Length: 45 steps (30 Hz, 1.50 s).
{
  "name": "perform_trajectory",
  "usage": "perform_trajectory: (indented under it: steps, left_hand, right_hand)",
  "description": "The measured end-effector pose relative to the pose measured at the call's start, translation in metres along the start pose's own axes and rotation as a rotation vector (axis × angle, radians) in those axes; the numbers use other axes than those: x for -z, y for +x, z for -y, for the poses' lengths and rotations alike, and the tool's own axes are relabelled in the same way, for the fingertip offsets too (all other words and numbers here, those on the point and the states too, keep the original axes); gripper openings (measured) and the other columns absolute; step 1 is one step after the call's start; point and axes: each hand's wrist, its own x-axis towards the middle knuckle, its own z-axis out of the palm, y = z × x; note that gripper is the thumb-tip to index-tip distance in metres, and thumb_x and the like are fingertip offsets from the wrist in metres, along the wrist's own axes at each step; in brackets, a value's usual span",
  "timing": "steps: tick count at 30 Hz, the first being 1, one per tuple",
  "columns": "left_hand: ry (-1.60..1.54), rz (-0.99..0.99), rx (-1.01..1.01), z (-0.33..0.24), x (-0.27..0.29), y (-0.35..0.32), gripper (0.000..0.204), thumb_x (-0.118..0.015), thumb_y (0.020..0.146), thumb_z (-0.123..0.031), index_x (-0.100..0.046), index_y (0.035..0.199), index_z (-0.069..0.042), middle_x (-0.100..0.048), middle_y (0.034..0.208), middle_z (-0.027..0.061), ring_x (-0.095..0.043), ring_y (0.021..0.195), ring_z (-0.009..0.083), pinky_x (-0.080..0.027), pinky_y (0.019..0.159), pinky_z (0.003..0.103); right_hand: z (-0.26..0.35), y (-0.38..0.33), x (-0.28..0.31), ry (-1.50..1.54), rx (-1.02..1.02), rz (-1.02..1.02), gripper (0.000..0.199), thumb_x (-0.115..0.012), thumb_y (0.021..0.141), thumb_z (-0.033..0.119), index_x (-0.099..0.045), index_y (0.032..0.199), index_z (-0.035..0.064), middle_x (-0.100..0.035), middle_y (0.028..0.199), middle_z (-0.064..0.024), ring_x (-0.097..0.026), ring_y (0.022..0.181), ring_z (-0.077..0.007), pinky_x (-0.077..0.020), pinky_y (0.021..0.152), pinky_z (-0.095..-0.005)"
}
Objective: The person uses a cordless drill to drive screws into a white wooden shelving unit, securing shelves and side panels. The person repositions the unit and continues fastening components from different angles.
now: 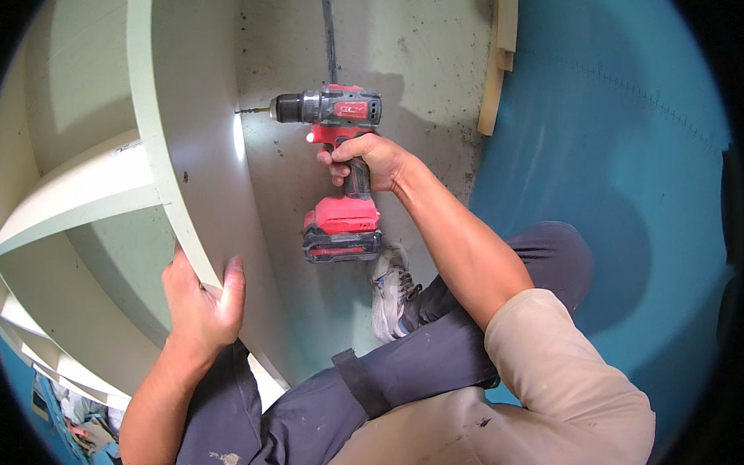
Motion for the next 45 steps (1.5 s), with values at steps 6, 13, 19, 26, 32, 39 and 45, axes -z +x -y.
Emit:
perform_trajectory:
  steps: [6,13,19,26,32,39,45]
  left_hand:
    - [0.018,0.018,-0.008,-0.006,-0.002,-0.001,0.028,-0.060,0.076,-0.006,-0.059,0.103,0.003,-0.063,0.087,0.0206,-0.064,0.073,0.0388,-0.051,0.071,0.039]
    - [0.048,0.036,0.012,-0.010,-0.001,-0.001,0.028,-0.060,0.076,-0.006,-0.058,0.102,0.003,-0.063,0.086,0.0204,-0.064,0.073,0.0386,-0.051,0.070,0.040]
    - [0.056,0.076,0.000,-0.010,0.001,0.000,0.027,-0.060,0.076,-0.006,-0.058,0.102,0.003,-0.063,0.085,0.0198,-0.064,0.073,0.0379,-0.052,0.070,0.040]
    - [0.023,0.001,-0.001,-0.017,-0.005,0.004,0.020,-0.060,0.075,-0.006,-0.062,0.094,0.001,-0.063,0.083,0.0189,-0.065,0.072,0.0364,-0.051,0.069,0.039]
    - [-0.063,-0.005,0.136,-0.008,0.001,-0.007,0.016,-0.057,0.079,-0.011,-0.058,0.088,0.002,-0.057,0.070,0.0125,-0.055,0.064,0.0255,-0.047,0.064,0.036]
    - [0.128,0.025,0.105,-0.001,0.007,0.000,0.042,-0.066,0.079,-0.032,-0.053,0.097,0.003,-0.064,0.070,0.0223,-0.067,0.067,0.0404,-0.055,0.062,0.049]
    - [-0.204,-0.015,0.054,0.020,0.021,-0.018,0.039,-0.058,0.091,-0.037,-0.058,0.096,0.002,-0.063,0.075,0.0201,-0.064,0.072,0.0321,-0.051,0.068,0.040]
  right_hand:
    - [0.000,0.002,-0.002,0.008,0.001,-0.008,0.035,-0.061,0.077,0.003,-0.058,0.112,0.0092,-0.063,0.089,-0.0042,-0.052,0.061,-0.0121,-0.0481,0.063,-0.0316]
    - [-0.004,0.006,0.004,0.039,0.002,0.031,0.034,-0.061,0.077,0.002,-0.058,0.110,0.0087,-0.064,0.091,-0.0054,-0.052,0.060,-0.0131,-0.0483,0.062,-0.0313]
    - [0.005,0.004,-0.003,-0.054,0.029,-0.015,0.034,-0.062,0.077,0.003,-0.058,0.110,0.0089,-0.063,0.088,-0.0054,-0.051,0.060,-0.0127,-0.0470,0.061,-0.0287]
    - [-0.003,0.005,0.005,-0.081,0.069,-0.008,0.040,-0.059,0.076,0.001,-0.057,0.116,0.0076,-0.064,0.094,-0.0072,-0.052,0.063,-0.0134,-0.0484,0.064,-0.0295]
    - [-0.019,0.012,-0.005,0.141,-0.021,0.033,0.044,-0.056,0.078,0.003,-0.055,0.122,0.0072,-0.062,0.101,-0.0086,-0.052,0.064,-0.0132,-0.0491,0.066,-0.0346]
    - [-0.029,0.011,-0.003,0.162,-0.002,-0.048,0.045,-0.057,0.076,0.005,-0.055,0.121,0.0086,-0.062,0.100,-0.0062,-0.049,0.064,-0.0134,-0.0468,0.067,-0.0347]
    - [-0.014,-0.007,-0.052,-0.268,0.097,-0.288,0.039,-0.060,0.074,0.004,-0.058,0.113,0.0068,-0.063,0.092,-0.0078,-0.056,0.068,-0.0172,-0.0485,0.063,-0.0338]
